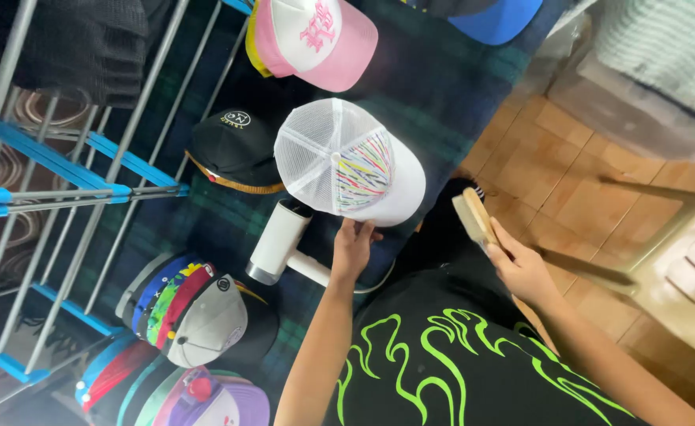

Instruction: Cleaning and steaming baseball caps using a brush and a handheld steamer

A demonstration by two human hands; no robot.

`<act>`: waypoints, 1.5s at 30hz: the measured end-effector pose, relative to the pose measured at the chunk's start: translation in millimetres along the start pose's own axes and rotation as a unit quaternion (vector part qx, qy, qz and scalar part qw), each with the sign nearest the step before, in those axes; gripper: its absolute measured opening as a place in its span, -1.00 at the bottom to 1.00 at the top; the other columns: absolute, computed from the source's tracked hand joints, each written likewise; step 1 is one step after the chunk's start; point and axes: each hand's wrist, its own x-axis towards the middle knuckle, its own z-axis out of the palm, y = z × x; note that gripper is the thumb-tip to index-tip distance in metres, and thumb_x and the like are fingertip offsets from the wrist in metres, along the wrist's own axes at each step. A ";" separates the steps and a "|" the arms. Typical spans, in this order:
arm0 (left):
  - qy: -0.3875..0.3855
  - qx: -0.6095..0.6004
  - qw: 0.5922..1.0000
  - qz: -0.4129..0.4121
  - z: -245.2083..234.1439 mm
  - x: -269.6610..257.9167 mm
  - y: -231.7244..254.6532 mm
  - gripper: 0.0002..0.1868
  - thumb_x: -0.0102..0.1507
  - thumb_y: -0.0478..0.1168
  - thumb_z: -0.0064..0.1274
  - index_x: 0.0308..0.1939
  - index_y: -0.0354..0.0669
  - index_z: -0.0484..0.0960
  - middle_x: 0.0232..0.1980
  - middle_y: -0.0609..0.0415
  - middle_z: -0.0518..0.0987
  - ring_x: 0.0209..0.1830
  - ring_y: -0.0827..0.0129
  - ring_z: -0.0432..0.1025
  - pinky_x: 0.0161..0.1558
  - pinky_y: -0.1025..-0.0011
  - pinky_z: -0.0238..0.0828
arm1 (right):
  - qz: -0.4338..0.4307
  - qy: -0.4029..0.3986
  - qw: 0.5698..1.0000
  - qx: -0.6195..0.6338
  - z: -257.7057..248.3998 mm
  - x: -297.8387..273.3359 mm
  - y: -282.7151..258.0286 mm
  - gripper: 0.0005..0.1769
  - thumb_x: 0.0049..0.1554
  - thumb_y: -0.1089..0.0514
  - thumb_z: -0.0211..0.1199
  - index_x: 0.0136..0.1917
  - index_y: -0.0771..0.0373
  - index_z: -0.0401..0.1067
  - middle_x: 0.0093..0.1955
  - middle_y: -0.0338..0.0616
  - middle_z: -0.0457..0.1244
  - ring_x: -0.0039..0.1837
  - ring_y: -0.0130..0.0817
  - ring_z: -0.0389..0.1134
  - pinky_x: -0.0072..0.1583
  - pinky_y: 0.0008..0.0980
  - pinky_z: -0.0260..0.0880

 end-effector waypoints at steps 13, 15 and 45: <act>0.028 -0.017 0.999 0.004 2.4 -0.1 -4.2 -0.72 0.34 -0.30 0.08 0.06 -0.46 0.54 -0.26 -0.19 0.68 -0.36 0.26 0.64 -0.23 0.36 0.66 | -0.503 -0.030 0.859 0.084 10.8 86.8 -267.5 -0.53 0.18 0.29 0.30 0.35 0.02 0.48 0.33 -0.11 0.36 0.33 -0.16 0.37 0.22 -0.16 0.43; 0.026 0.000 1.000 0.004 5.9 10.9 -25.8 -0.76 0.34 -0.27 0.10 -0.02 -0.43 0.56 -0.24 -0.17 0.69 -0.35 0.23 0.65 -0.23 0.25 0.63 | -0.608 -0.015 0.771 -0.191 -7.0 87.5 -271.7 -0.77 0.22 0.03 0.27 0.05 -0.40 0.59 -0.21 -0.53 0.37 -0.18 -0.27 0.43 -0.17 -0.24 0.46; 0.428 -0.389 0.815 -0.029 125.1 2.8 2.3 -0.73 0.43 -0.19 -0.03 0.16 -0.14 0.62 -0.09 -0.03 0.64 -0.12 0.31 0.53 -0.02 0.21 0.60 | -0.742 -0.214 0.212 -0.599 144.0 73.5 -456.7 -0.84 0.09 0.05 0.25 -0.06 -0.14 0.61 -0.20 -0.27 0.42 -0.09 -0.14 0.49 -0.09 -0.01 0.45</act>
